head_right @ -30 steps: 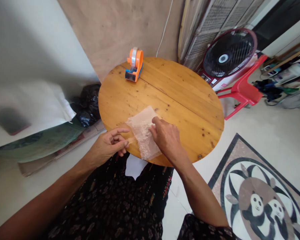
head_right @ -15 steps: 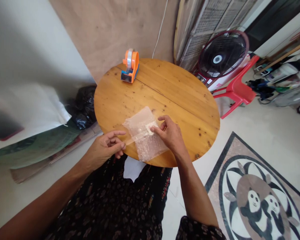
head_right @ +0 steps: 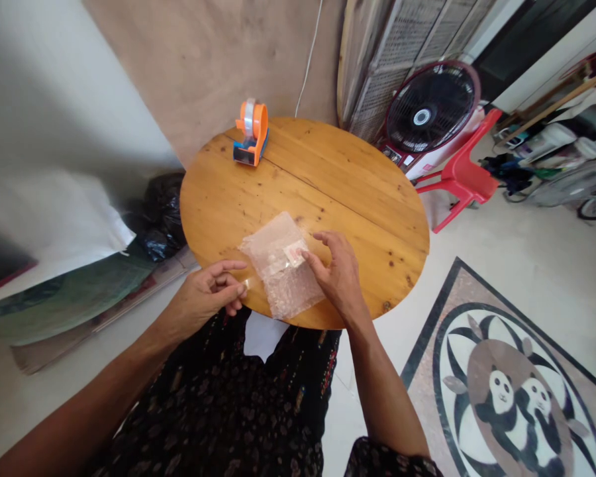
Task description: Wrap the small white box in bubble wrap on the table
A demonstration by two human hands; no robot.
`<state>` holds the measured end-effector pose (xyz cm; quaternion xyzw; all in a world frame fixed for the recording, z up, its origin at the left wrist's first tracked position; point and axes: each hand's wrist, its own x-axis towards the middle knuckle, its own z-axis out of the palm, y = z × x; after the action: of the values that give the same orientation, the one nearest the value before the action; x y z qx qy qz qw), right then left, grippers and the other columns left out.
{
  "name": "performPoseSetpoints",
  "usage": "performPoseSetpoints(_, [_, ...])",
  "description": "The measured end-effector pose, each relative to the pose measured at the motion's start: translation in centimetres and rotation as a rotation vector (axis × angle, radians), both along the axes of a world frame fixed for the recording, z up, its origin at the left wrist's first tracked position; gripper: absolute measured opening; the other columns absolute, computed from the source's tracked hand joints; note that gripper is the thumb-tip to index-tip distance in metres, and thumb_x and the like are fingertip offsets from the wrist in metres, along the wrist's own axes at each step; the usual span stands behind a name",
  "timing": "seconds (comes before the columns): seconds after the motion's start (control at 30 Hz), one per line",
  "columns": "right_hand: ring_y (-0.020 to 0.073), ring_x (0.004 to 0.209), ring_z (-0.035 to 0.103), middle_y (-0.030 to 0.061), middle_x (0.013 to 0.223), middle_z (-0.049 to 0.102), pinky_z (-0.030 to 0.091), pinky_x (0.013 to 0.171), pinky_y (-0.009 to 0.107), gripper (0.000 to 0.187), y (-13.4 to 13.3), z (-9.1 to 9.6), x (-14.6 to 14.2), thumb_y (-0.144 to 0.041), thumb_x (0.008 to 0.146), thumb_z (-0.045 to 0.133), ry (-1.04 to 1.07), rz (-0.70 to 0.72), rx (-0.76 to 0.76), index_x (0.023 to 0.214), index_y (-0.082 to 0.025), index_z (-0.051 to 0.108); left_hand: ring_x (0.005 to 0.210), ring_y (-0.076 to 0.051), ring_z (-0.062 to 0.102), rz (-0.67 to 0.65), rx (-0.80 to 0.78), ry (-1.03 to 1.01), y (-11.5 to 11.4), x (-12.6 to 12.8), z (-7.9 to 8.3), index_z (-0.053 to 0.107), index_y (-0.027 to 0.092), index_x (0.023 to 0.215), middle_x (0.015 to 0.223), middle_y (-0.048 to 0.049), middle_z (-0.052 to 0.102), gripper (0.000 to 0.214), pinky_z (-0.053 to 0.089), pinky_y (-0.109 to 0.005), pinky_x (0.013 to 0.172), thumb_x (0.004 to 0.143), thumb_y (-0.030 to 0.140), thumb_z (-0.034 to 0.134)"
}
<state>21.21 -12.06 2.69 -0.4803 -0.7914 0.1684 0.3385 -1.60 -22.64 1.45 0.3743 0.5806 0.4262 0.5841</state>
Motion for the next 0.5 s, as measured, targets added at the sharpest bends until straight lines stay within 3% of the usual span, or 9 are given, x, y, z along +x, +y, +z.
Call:
performPoseSetpoints(0.13, [0.0239,0.103,0.059,0.0083,0.106,0.064,0.046,0.087,0.041,0.019,-3.3,0.8,-1.5,-0.029,0.083,0.064,0.004,0.071,0.176,0.101,-0.023,0.060,0.050,-0.009,0.056,-0.009,-0.010,-0.013,0.0,-0.2,0.3,0.049,0.009,0.118,0.067,0.0025,0.060,0.044,0.049,-0.019,0.046,0.079,0.025,0.060])
performPoseSetpoints(0.3, [0.0303,0.113,0.053,0.0141,0.122,0.058,0.042,0.091,0.047,0.043,-7.3,0.0,-3.8,-0.040,0.077,0.070,-0.223,0.195,0.238,0.112,-0.020,0.054,0.049,-0.008,0.056,-0.006,-0.003,-0.053,0.0,-0.5,0.8,0.051,0.010,0.116,0.066,0.0027,0.060,0.041,0.048,-0.019,0.045,0.078,0.025,0.060])
performPoseSetpoints(0.4, [0.0321,0.118,0.049,0.0167,0.129,0.055,0.039,0.093,0.049,0.046,-7.7,-0.8,-4.6,-0.038,0.079,0.068,-0.338,0.159,0.261,0.117,-0.018,0.051,0.048,-0.009,0.057,0.011,-0.005,-0.063,0.0,-0.6,1.0,0.052,0.010,0.114,0.066,0.0025,0.060,0.040,0.048,-0.019,0.045,0.077,0.024,0.060])
performPoseSetpoints(0.5, [0.0307,0.117,0.051,0.0158,0.129,0.056,0.039,0.093,0.047,0.034,-7.4,-1.0,-4.9,-0.027,0.083,0.063,-0.370,0.116,0.283,0.114,-0.019,0.052,0.048,-0.009,0.057,0.025,-0.010,-0.078,-0.1,-0.7,1.4,0.052,0.011,0.113,0.067,0.0017,0.062,0.039,0.048,-0.019,0.044,0.076,0.024,0.060])
